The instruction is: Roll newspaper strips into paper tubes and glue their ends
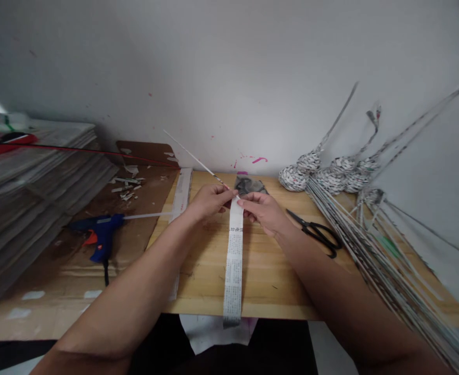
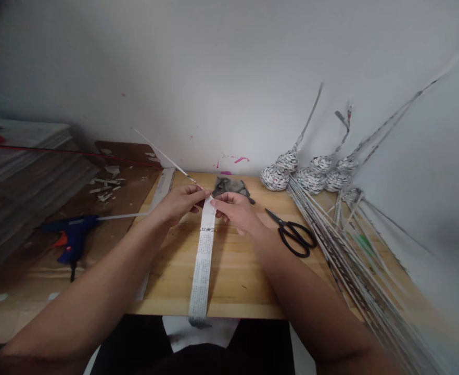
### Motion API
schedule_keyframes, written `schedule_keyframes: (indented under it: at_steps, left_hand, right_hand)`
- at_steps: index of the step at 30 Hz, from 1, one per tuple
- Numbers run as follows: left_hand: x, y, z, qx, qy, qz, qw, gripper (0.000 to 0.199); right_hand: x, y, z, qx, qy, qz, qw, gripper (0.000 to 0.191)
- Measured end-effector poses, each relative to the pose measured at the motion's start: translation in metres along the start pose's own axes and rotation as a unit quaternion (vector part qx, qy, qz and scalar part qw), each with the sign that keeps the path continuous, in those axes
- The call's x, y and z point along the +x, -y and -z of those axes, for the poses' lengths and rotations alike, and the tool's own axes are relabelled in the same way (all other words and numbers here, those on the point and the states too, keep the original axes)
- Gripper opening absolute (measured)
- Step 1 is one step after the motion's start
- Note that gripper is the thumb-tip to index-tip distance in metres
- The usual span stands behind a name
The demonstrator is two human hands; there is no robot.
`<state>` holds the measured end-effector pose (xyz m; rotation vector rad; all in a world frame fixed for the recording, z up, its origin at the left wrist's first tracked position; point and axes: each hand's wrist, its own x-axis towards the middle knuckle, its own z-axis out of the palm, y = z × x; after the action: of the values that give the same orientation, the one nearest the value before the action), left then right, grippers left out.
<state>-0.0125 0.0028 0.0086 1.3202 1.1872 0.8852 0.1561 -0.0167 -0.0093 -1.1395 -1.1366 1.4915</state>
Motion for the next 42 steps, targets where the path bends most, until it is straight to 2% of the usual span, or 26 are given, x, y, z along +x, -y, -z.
schedule_keyframes:
  at_steps: [5,7,12,16,18,20,24,26,29,30,33,36,42]
  left_hand:
    - [-0.001,-0.002,0.002,0.008,0.020,-0.020,1.000,0.030]
    - [-0.002,-0.002,0.003,0.009,0.024,-0.026,0.999,0.030]
    - [-0.003,-0.004,-0.001,-0.018,0.019,0.009,1.000,0.030]
    - [-0.004,-0.004,-0.006,-0.074,0.019,0.044,0.996,0.025]
    - [-0.004,-0.003,-0.007,-0.090,0.015,0.052,0.994,0.022]
    - [-0.003,-0.002,-0.009,-0.105,0.017,0.055,0.993,0.020]
    - [-0.001,0.000,-0.009,-0.117,0.022,0.061,0.991,0.019]
    - [-0.002,0.000,-0.009,-0.107,0.035,0.064,0.992,0.021]
    - [-0.007,0.001,-0.012,-0.082,0.099,0.052,0.990,0.027]
    - [-0.008,0.002,-0.013,-0.071,0.127,0.046,0.988,0.029]
    - [-0.013,0.003,-0.018,-0.043,0.184,0.033,0.981,0.031]
    - [-0.014,0.004,-0.020,-0.036,0.194,0.032,0.980,0.031]
    - [-0.014,0.007,-0.021,-0.036,0.195,0.052,0.979,0.025]
  right_hand:
    - [-0.001,0.002,0.001,0.025,0.025,-0.046,0.998,0.033]
    - [0.000,0.002,0.001,0.017,0.025,-0.044,0.999,0.033]
    - [0.004,-0.008,0.000,-0.064,0.002,0.049,0.997,0.028]
    - [0.005,-0.015,0.003,-0.211,-0.003,0.150,0.966,0.027]
    - [0.004,-0.016,0.006,-0.282,-0.007,0.169,0.944,0.030]
    - [0.003,-0.012,0.010,-0.312,0.011,0.154,0.937,0.033]
    - [0.005,-0.001,0.020,-0.257,0.098,0.046,0.960,0.037]
    - [0.007,0.005,0.025,-0.213,0.084,0.019,0.973,0.041]
    - [0.008,0.010,0.029,-0.157,0.034,0.027,0.987,0.043]
    - [0.008,0.010,0.029,-0.138,0.043,0.026,0.989,0.044]
    - [0.006,0.008,0.027,-0.067,0.123,0.001,0.990,0.047]
    - [0.006,0.007,0.026,-0.014,0.154,-0.002,0.988,0.045]
    - [0.005,0.012,0.033,-0.016,0.170,0.006,0.985,0.031]
